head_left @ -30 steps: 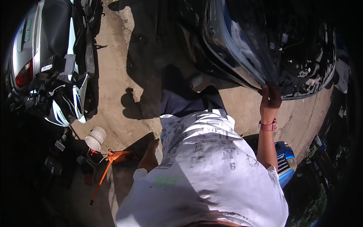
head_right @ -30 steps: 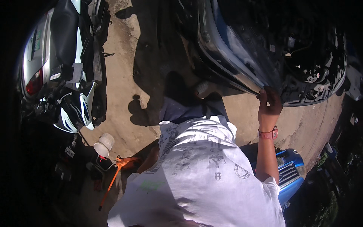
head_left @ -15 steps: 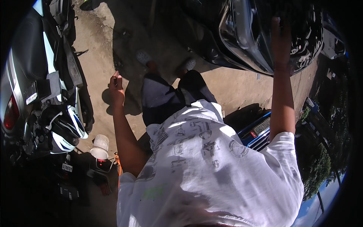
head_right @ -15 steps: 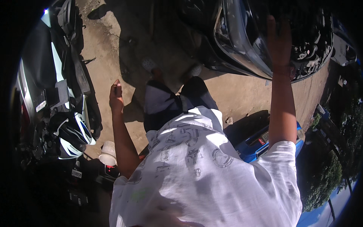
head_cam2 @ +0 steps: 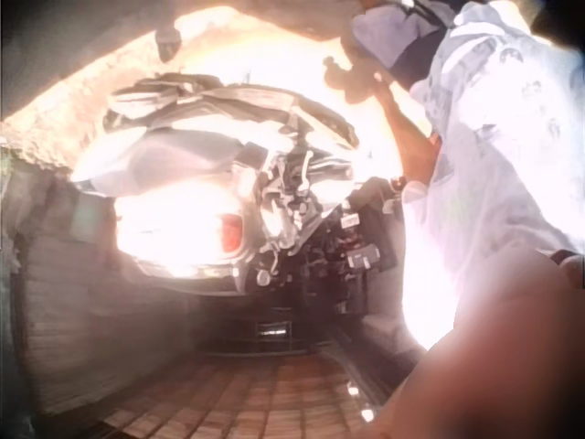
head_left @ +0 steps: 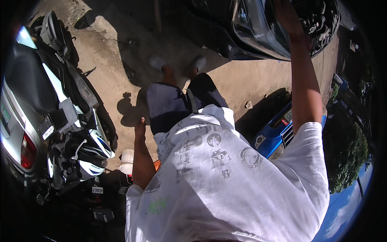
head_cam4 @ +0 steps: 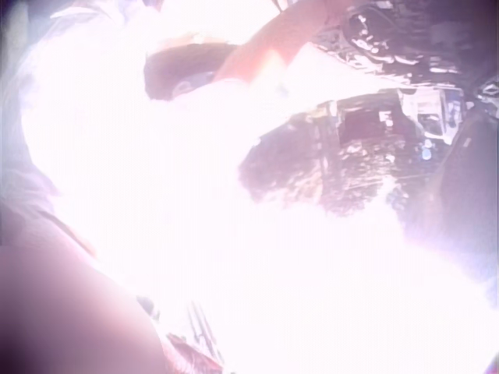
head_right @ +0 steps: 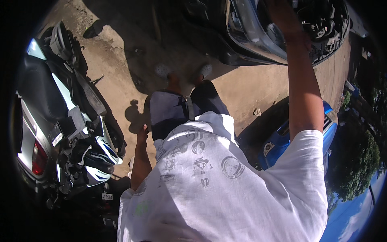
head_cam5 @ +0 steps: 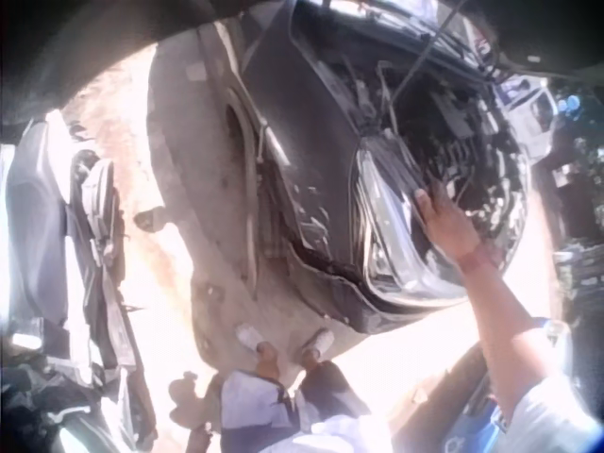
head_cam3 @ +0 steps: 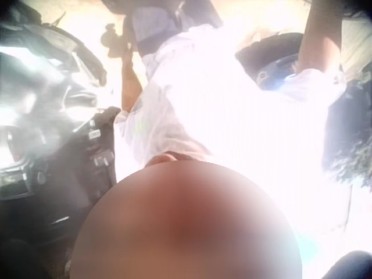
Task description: The person uses a wrench to tighten bolts on the front bumper of a car with its hood open. They then align and press the bumper into place, adjusting it by hand to fit the vehicle.
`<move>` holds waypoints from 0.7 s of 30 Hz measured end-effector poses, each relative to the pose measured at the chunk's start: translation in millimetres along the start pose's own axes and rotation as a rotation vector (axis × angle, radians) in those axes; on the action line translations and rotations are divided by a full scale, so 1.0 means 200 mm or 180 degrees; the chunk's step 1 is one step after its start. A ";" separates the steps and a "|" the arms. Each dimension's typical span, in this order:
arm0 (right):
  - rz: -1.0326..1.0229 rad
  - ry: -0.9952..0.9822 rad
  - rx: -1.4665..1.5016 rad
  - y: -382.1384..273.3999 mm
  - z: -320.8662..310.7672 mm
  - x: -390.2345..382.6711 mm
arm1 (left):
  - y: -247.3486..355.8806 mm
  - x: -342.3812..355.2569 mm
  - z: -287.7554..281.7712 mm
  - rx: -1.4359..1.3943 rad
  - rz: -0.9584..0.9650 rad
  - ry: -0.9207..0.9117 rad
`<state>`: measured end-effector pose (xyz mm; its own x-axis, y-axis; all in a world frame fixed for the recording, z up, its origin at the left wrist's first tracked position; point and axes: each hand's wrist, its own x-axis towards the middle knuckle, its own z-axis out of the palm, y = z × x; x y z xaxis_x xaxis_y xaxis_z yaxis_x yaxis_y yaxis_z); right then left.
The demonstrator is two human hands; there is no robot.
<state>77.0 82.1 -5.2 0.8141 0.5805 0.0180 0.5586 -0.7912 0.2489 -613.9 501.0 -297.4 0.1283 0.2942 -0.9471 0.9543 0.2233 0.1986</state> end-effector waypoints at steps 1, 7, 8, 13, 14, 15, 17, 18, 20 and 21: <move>0.0537 -0.0118 0.0478 -0.03 -0.02 0.00 | 0.04 0.02 0.00 0.0020 -0.0061 0.0016; 0.0483 -0.0303 0.0070 -0.11 -0.10 0.07 | 0.71 0.10 -0.09 0.0422 0.1224 0.0181; -0.0117 -0.0129 -0.0363 -0.11 -0.10 0.07 | 0.85 0.09 -0.10 0.0525 0.1417 0.0335; 0.1555 -0.0427 0.0957 -0.13 -0.12 0.07 | 1.18 -0.05 -0.16 -0.0310 0.1415 0.0232; 0.1442 -0.0337 0.0981 -0.15 -0.13 0.07 | 1.19 -0.05 -0.17 -0.0337 0.1699 0.0187; 0.1459 -0.0391 0.1029 -0.16 -0.14 0.07 | 1.16 -0.03 -0.17 -0.0319 0.1366 0.0191; 0.1478 -0.0414 0.1133 -0.17 -0.17 0.08 | 1.08 0.03 -0.19 -0.0247 0.1374 0.0221; 0.1646 -0.0532 0.1081 -0.17 -0.18 0.09 | 1.01 0.06 -0.18 -0.0107 0.1491 0.0279; 0.2035 -0.0885 0.0968 -0.17 -0.19 0.09 | 0.87 0.14 -0.19 0.0127 0.1109 -0.0055; 0.1908 -0.0833 0.0948 -0.17 -0.20 0.09 | 0.79 0.16 -0.20 0.0267 0.0982 -0.0210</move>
<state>65.7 127.4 24.5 0.9849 -0.0059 -0.1731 -0.0072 -1.0000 -0.0064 -470.2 582.8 -286.5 0.4293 0.2746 -0.8604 0.8863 0.0549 0.4598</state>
